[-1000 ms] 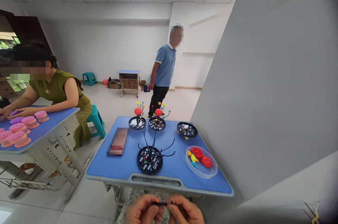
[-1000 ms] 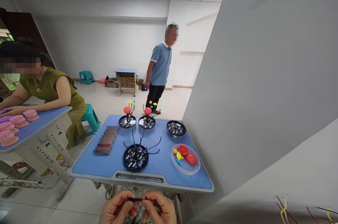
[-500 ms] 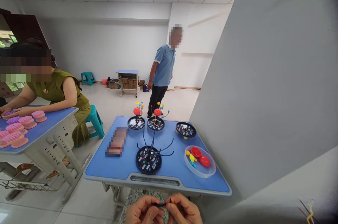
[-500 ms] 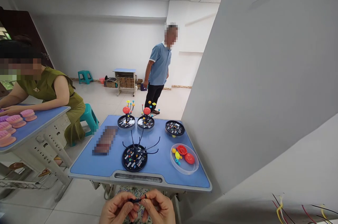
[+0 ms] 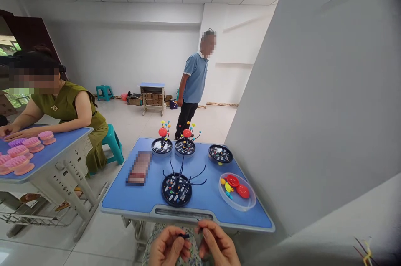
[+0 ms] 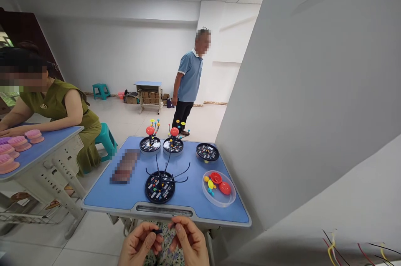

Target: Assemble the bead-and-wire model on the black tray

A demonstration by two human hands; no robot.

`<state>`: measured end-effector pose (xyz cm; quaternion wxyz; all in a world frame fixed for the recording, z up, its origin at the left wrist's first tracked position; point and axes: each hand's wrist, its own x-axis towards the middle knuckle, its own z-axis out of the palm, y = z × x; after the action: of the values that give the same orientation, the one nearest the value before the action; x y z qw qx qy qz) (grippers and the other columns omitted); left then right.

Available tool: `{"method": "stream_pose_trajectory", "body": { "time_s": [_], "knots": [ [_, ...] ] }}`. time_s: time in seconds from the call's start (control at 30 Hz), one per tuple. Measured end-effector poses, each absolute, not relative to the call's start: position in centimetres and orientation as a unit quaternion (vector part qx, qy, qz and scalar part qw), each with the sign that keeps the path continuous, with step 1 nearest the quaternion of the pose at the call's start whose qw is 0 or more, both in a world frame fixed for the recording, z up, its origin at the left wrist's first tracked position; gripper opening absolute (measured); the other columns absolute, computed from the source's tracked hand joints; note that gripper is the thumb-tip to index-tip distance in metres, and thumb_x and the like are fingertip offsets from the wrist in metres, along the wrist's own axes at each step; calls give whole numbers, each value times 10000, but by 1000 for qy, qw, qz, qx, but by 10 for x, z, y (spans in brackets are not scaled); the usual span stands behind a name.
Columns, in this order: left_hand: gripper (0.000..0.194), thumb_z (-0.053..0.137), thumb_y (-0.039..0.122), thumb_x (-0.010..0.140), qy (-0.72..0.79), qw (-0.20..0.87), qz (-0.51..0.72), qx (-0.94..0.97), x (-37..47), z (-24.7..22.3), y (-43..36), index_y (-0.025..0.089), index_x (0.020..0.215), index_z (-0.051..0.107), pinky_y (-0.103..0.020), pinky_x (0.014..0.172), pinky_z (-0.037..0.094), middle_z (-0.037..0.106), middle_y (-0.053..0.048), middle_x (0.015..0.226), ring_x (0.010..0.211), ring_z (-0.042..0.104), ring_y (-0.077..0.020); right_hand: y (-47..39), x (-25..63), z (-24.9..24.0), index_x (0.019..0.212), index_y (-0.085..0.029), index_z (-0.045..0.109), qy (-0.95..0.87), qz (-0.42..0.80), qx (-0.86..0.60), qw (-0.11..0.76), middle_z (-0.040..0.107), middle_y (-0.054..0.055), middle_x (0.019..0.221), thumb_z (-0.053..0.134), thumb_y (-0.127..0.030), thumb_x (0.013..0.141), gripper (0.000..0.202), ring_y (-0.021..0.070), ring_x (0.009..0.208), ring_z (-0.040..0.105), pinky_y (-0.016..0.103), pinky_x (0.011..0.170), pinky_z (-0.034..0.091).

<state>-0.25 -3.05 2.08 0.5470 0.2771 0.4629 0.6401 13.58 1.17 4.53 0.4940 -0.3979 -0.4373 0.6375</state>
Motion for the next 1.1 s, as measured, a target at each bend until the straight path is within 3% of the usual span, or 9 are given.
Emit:
{"method": "stream_pose_trajectory", "body": {
  "time_s": [0.1, 0.27, 0.37, 0.43, 0.57, 0.77, 0.9, 1.1],
  "knots": [
    [470, 769, 642, 664, 458, 536, 647, 290, -5, 23, -31, 189, 780, 724, -276, 529, 523, 762, -62, 656, 549, 663, -175, 6, 132, 45, 829, -210, 727, -432, 623, -396, 519, 755, 49, 810, 829, -559, 653, 404, 120, 486, 603, 247, 526, 523],
    [474, 785, 618, 661, 469, 521, 638, 316, -6, 24, -33, 183, 844, 741, -292, 584, 549, 770, -77, 710, 595, 682, -186, 7, 134, 34, 766, -223, 746, -459, 608, -380, 525, 717, 14, 696, 808, -516, 705, 305, 110, 455, 587, 235, 518, 540],
    [469, 759, 625, 689, 483, 508, 630, 334, -7, 24, -34, 189, 860, 742, -285, 586, 555, 776, -78, 729, 599, 682, -182, 12, 141, 31, 697, -237, 783, -513, 582, -369, 512, 739, 51, 839, 824, -486, 686, 253, 154, 560, 658, 253, 535, 570],
    [460, 742, 630, 704, 483, 501, 631, 341, -7, 24, -35, 196, 857, 742, -272, 578, 554, 776, -70, 724, 594, 678, -178, 12, 144, 31, 725, -256, 800, -537, 568, -369, 503, 755, 61, 866, 812, -468, 707, 213, 183, 621, 689, 263, 570, 587],
    [404, 726, 611, 736, 487, 499, 633, 338, -6, 24, -35, 220, 834, 745, -221, 580, 550, 770, -36, 687, 595, 676, -154, 8, 143, 37, 847, -269, 801, -568, 544, -383, 485, 768, 37, 763, 762, -450, 776, 198, 162, 542, 669, 235, 565, 573],
    [359, 697, 579, 782, 502, 464, 619, 387, -9, 21, -37, 228, 840, 741, -195, 618, 566, 771, -26, 701, 622, 703, -152, 3, 135, 42, 825, -247, 754, -590, 457, -426, 512, 754, 21, 709, 753, -483, 778, 240, 144, 494, 641, 200, 509, 531],
    [360, 664, 569, 813, 516, 428, 605, 430, -9, 16, -37, 221, 839, 749, -178, 645, 557, 735, -15, 668, 631, 705, -146, 3, 138, 44, 816, -251, 764, -647, 392, -427, 495, 756, 39, 692, 704, -481, 822, 238, 181, 575, 676, 224, 565, 559],
    [371, 635, 567, 834, 535, 401, 589, 454, -11, 10, -37, 217, 869, 752, -186, 701, 564, 734, -20, 655, 700, 732, -170, 8, 149, 44, 857, -276, 771, -706, 329, -405, 478, 768, 35, 718, 704, -360, 842, 108, 199, 661, 705, 228, 625, 573]
  ]
}}
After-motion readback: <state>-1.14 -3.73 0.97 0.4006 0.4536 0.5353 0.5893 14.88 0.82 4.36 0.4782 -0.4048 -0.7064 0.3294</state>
